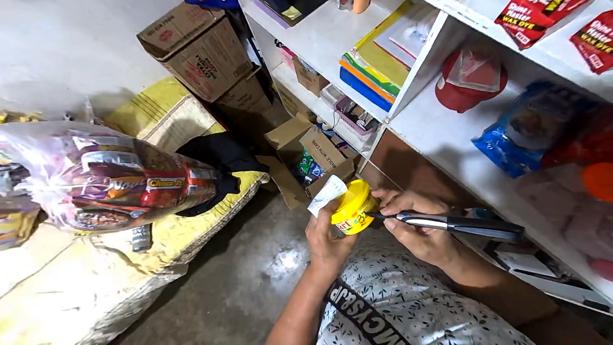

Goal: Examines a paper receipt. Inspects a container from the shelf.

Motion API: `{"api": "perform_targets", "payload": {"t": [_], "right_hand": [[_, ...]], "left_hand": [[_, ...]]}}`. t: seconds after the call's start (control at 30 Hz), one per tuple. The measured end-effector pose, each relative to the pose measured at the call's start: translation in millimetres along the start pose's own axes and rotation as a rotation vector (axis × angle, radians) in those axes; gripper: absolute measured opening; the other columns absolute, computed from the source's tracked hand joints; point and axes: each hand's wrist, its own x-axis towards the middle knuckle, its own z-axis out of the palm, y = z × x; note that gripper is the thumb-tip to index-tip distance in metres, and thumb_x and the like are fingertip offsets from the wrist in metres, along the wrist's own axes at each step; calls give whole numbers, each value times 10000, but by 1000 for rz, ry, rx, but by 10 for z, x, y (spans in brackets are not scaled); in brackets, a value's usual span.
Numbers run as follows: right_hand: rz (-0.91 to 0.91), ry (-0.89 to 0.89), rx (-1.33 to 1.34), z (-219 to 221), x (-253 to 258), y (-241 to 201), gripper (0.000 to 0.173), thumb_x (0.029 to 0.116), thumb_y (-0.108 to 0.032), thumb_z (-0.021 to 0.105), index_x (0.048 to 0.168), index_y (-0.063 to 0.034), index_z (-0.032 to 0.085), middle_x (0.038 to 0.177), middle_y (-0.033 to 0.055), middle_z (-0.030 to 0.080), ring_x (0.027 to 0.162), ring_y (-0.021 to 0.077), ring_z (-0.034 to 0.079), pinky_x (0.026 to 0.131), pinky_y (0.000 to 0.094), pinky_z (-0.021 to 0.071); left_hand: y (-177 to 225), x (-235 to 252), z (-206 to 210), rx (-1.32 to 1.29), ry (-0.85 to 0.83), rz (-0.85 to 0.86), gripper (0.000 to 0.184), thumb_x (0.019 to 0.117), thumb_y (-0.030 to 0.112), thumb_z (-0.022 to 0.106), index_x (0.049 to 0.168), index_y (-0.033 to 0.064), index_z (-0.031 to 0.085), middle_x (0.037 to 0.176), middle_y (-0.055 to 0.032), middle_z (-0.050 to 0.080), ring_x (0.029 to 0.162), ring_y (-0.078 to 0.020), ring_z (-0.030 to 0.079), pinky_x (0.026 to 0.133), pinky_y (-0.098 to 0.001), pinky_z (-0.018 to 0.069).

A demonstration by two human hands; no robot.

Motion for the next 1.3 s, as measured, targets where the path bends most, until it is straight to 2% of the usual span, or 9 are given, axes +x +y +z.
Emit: {"api": "perform_targets", "payload": {"t": [0.4, 0.7, 0.73, 0.83, 0.87, 0.97, 1.07, 1.17, 1.3], "right_hand": [[-9, -20, 17, -17, -42, 7, 60, 941, -71, 589, 970, -48, 635, 854, -10, 680, 885, 25, 672, 1096, 371, 484], [30, 27, 35, -27, -77, -4, 80, 928, -51, 597, 976, -75, 657, 917, -29, 708, 950, 48, 690, 1055, 363, 530], [43, 39, 49, -40, -85, -6, 92, 937, -67, 599, 993, -93, 667, 943, -36, 715, 957, 46, 691, 1021, 336, 547], [70, 150, 38, -118, -82, 1, 126, 1005, -170, 610, 1089, -169, 703, 962, -62, 719, 840, 32, 676, 771, 231, 589], [63, 170, -5, -166, -64, 4, 142, 1025, -193, 601, 1129, -160, 692, 954, -48, 724, 832, 47, 682, 757, 239, 590], [48, 82, -183, -337, -42, -1, 245, 990, -222, 651, 1194, -87, 653, 1190, 46, 729, 1128, 125, 680, 950, 309, 574], [66, -206, -288, -473, -53, -109, 448, 915, -235, 762, 1280, -36, 595, 1402, 161, 601, 1387, 224, 509, 1143, 381, 439], [33, -365, -417, -567, -83, -170, 409, 925, -173, 748, 1283, -26, 614, 1397, 219, 595, 1407, 343, 481, 1188, 479, 367], [-2, -363, -434, -703, -178, -160, 306, 913, -82, 724, 1202, -1, 664, 1185, 202, 682, 1205, 328, 615, 1070, 414, 472]], "left_hand": [[8, -10, 8, 0, -4, -1, 494, 715, 194, 844, 1060, -99, 648, 975, -213, 715, 976, -135, 699, 909, -204, 525], [24, -33, 9, -21, -19, -12, 500, 710, 180, 847, 1062, -114, 649, 979, -221, 716, 966, -140, 702, 904, -211, 532], [22, -34, 16, -29, -18, -5, 502, 708, 179, 847, 1063, -115, 648, 981, -222, 716, 969, -138, 702, 907, -211, 531], [26, -40, 41, -60, -16, 20, 510, 714, 187, 852, 1071, -108, 639, 1001, -212, 714, 998, -118, 694, 930, -200, 524], [28, -41, 54, -61, -13, 27, 510, 720, 193, 853, 1073, -105, 636, 1004, -206, 714, 1002, -111, 693, 932, -198, 523], [37, -41, 77, -68, -47, 36, 513, 727, 192, 850, 1087, -103, 632, 1019, -209, 714, 1020, -113, 689, 935, -204, 522], [69, -34, 119, -97, -128, 51, 534, 722, 214, 849, 1099, -90, 624, 1037, -203, 716, 1034, -94, 685, 935, -192, 517], [110, -31, 173, -179, -235, 64, 529, 733, 218, 847, 1119, -63, 619, 1057, -164, 712, 1055, -45, 662, 948, -173, 504], [172, -41, 292, -245, -322, 52, 547, 714, 242, 852, 1129, -32, 623, 1069, -105, 716, 1058, 21, 642, 940, -142, 497]]}}
